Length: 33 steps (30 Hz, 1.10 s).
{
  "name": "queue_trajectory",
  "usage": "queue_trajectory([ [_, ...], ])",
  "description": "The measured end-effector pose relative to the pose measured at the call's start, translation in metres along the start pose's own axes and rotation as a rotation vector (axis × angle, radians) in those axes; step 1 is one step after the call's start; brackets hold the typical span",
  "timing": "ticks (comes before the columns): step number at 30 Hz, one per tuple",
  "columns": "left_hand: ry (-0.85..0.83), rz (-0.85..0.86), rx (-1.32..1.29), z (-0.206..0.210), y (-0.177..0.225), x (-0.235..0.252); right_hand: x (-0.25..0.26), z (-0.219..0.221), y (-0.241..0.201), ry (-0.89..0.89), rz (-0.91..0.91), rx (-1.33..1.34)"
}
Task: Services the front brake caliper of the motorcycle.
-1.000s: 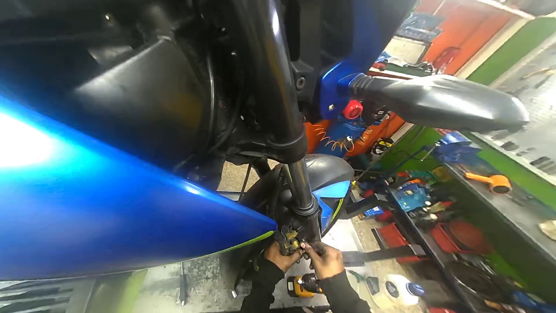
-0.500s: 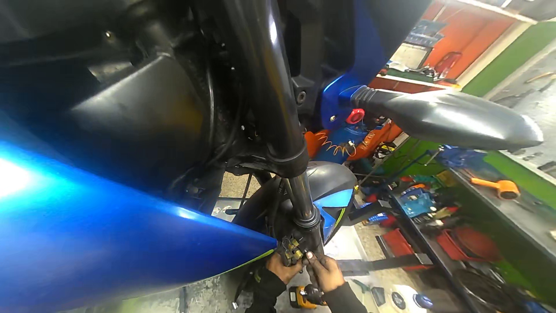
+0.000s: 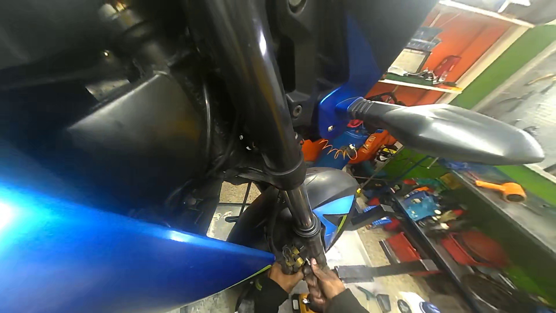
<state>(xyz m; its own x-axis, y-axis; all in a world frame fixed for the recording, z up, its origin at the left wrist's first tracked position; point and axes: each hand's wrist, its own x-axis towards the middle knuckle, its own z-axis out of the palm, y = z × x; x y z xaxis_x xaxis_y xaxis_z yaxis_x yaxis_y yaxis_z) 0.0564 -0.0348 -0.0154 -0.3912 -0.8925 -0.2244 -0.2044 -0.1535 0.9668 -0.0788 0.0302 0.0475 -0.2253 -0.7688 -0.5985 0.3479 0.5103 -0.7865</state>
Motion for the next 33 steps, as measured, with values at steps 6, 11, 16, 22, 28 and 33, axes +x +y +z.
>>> queue_trajectory([
  [6, -0.017, -0.001, 0.055, -0.001, -0.004, 0.001, 0.01, -0.024, 0.008, 0.199, -0.414, -0.785],
  [11, -0.04, -0.035, 0.088, -0.002, -0.007, 0.003, 0.005, -0.024, 0.001, 0.216, -0.466, -1.01],
  [16, -0.017, -0.009, 0.113, -0.001, -0.006, 0.004, 0.004, -0.021, 0.0, 0.159, -0.406, -0.931],
  [22, -0.049, 0.022, 0.184, -0.002, -0.011, 0.007, -0.001, 0.001, -0.001, 0.022, -0.047, -0.046],
  [28, -0.104, -0.045, 0.234, -0.009, 0.002, 0.004, 0.006, -0.006, 0.006, -0.247, 0.129, 0.358],
  [33, -0.123, -0.033, 0.214, -0.011, 0.008, 0.003, 0.003, -0.007, 0.008, 0.272, -0.351, -0.498],
])
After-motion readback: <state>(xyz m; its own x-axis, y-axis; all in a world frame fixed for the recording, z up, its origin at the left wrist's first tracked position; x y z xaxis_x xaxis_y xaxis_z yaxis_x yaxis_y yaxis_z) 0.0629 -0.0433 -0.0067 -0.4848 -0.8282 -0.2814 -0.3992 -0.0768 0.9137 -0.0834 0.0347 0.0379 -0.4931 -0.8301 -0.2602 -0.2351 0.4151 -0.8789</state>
